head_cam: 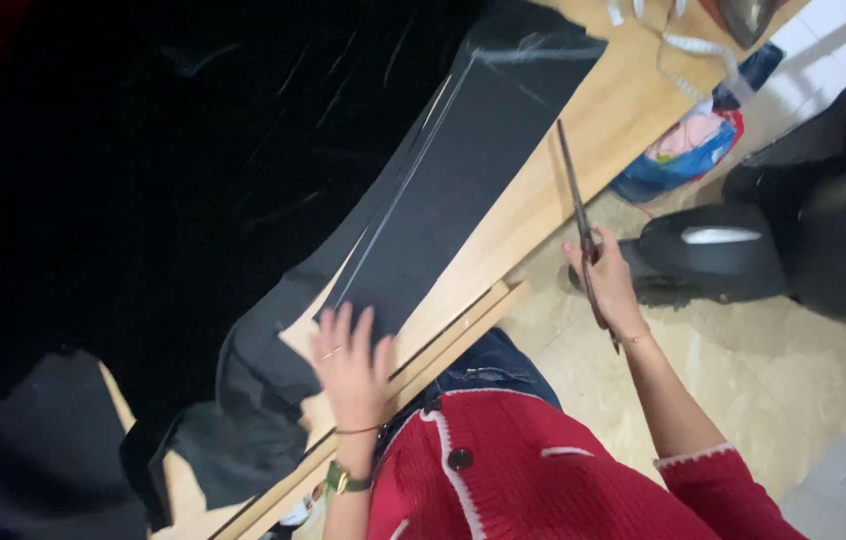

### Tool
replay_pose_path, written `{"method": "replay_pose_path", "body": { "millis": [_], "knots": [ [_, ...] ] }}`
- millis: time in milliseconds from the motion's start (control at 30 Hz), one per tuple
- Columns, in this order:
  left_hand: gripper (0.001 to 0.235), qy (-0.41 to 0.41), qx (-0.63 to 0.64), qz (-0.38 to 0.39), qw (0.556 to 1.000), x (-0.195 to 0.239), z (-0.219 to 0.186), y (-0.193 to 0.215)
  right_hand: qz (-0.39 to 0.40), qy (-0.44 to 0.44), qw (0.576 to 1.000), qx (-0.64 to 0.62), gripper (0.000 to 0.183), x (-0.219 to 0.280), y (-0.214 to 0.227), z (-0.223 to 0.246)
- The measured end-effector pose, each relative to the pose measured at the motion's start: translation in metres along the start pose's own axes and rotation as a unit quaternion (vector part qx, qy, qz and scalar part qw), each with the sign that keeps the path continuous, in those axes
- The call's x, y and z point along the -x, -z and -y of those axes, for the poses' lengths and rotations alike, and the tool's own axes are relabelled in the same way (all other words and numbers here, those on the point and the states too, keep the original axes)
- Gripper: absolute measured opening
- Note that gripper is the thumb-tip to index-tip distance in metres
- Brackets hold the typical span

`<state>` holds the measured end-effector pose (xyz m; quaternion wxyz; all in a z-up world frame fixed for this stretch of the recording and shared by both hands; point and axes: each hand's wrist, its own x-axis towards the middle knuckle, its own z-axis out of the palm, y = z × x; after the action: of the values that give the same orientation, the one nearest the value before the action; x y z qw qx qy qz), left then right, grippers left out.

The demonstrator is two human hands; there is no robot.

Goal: Cutting black fabric with scissors along marked lines and folding the cut pieces.

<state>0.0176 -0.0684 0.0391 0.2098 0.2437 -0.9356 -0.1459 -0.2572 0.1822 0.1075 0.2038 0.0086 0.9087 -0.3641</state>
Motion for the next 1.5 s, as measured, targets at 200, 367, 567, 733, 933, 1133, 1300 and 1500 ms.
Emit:
{"method": "replay_pose_path", "body": {
  "millis": [200, 367, 567, 733, 933, 1133, 1300, 1500],
  "knots": [
    [0.072, 0.029, -0.081, 0.068, 0.994, -0.081, -0.061, -0.066, -0.023, 0.059, 0.997, 0.038, 0.061, -0.125, 0.057, 0.02],
    [0.076, 0.051, -0.175, 0.092, 0.979, -0.101, -0.074, -0.052, -0.018, 0.126, 0.985, 0.114, 0.061, -0.23, 0.083, 0.025],
    [0.074, 0.065, -0.18, 0.118, 0.974, -0.044, -0.031, -0.031, 0.001, 0.284, 0.945, 0.16, 0.062, -0.316, 0.097, 0.036],
    [0.069, 0.109, -0.162, 0.156, 0.968, -0.026, -0.019, -0.019, -0.001, 0.385, 0.9, 0.205, 0.066, -0.368, 0.099, 0.029],
    [0.061, 0.149, -0.199, 0.055, 0.967, -0.079, -0.071, -0.06, -0.064, 0.436, 0.831, 0.34, 0.067, -0.367, 0.099, 0.045],
    [0.068, 0.083, -0.14, 0.069, 0.984, -0.168, -0.12, -0.106, -0.092, 0.411, 0.809, 0.41, 0.065, -0.381, 0.088, 0.028],
    [0.077, 0.05, -0.036, 0.095, 0.994, -0.192, -0.127, -0.13, -0.16, 0.451, 0.772, 0.418, 0.045, -0.371, 0.072, 0.05],
    [0.064, 0.132, -0.061, 0.059, 0.988, -0.168, -0.105, -0.104, 0.101, 0.489, 0.849, 0.172, 0.039, -0.32, -0.004, 0.106]
  ]
}}
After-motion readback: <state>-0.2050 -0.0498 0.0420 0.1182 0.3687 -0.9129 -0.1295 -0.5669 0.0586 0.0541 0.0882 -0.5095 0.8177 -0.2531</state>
